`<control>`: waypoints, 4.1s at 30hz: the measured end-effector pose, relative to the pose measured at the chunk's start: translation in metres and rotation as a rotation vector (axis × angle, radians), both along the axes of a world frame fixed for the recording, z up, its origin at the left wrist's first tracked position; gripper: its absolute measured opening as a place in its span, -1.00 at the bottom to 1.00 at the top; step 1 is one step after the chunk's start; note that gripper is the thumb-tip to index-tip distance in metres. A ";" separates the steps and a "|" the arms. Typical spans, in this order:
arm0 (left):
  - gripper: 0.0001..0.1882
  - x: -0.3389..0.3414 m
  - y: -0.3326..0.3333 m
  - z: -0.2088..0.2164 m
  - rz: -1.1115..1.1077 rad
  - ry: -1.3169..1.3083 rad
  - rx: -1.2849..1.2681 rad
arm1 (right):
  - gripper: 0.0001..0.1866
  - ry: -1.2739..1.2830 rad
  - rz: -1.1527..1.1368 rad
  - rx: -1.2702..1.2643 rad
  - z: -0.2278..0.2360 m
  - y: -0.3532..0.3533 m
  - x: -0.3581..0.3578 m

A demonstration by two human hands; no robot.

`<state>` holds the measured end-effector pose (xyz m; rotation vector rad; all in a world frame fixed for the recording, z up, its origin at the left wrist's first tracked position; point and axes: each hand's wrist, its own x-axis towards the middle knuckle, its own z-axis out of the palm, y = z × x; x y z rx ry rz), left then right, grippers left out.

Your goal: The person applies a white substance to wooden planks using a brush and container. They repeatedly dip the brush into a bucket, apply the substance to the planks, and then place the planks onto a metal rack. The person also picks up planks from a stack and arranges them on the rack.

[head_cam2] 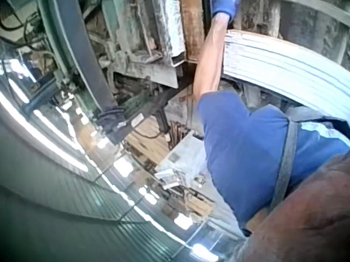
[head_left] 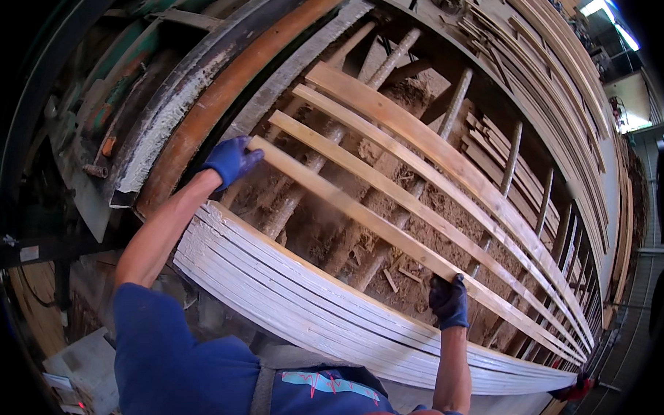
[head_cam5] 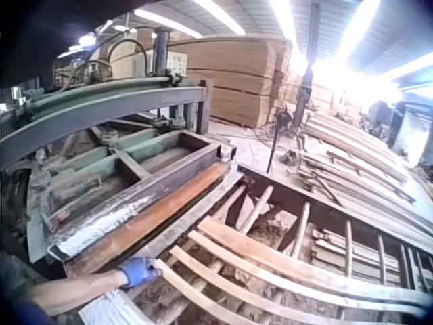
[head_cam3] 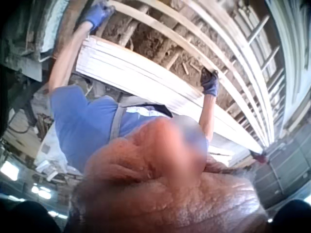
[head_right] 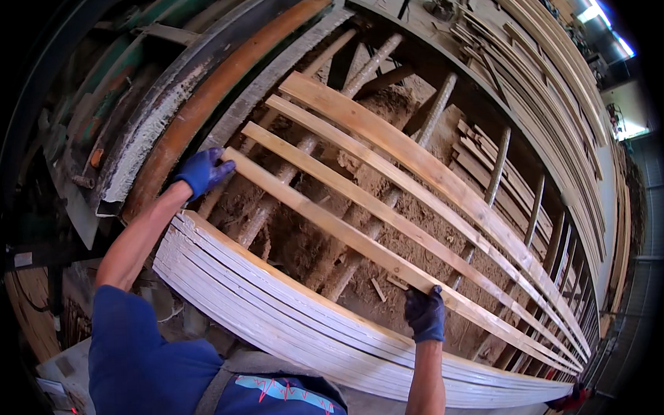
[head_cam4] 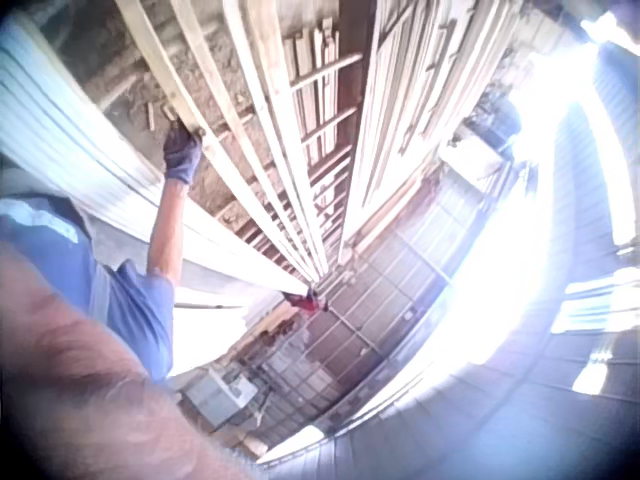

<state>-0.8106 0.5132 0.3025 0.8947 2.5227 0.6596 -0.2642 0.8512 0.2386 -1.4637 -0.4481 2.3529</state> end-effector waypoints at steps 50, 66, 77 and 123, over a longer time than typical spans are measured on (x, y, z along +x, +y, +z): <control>-0.15 -0.092 0.066 0.002 0.116 -1.359 0.235 | -0.55 -0.678 1.331 1.178 0.184 -0.082 -0.006; -0.24 -0.156 0.054 -0.067 0.241 -1.168 0.720 | -0.66 -0.328 0.573 0.708 0.046 -0.042 -0.029; -0.57 -0.100 0.048 -0.060 0.138 -0.675 0.613 | -0.57 -0.099 0.078 0.183 0.023 -0.051 -0.054; -0.26 0.046 -0.041 0.001 0.050 0.070 0.049 | -0.62 -0.154 0.173 -0.020 0.033 -0.058 -0.033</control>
